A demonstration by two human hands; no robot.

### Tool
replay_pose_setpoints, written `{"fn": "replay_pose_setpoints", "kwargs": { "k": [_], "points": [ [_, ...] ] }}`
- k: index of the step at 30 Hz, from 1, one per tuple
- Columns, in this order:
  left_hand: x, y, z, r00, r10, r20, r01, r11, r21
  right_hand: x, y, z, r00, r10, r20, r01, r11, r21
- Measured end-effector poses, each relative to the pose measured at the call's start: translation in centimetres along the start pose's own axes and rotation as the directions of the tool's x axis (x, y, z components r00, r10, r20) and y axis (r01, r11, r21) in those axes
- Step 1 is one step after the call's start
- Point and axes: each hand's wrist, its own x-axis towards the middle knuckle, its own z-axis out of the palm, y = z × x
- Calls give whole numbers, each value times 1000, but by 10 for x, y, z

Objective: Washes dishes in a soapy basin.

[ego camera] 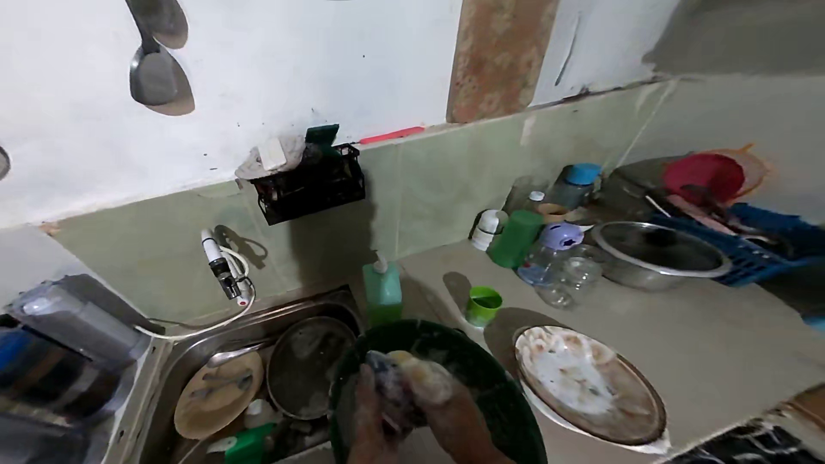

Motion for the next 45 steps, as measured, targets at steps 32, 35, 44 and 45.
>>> {"fn": "replay_pose_setpoints", "kwargs": {
  "k": [32,35,44,45],
  "points": [
    [-43,74,17,936,-153,318,-280,227,933,48,0,-49,877,-228,423,393,848,-355],
    [-41,38,2,908,282,310,-419,653,631,13,-7,-22,918,363,161,-360,932,-45],
    [-41,64,9,945,-273,182,-171,63,983,44,1,-41,774,-244,584,507,791,-341],
    [-36,65,13,928,-350,131,-149,-25,989,47,-16,-40,670,-171,723,560,755,-340]
  ]
}}
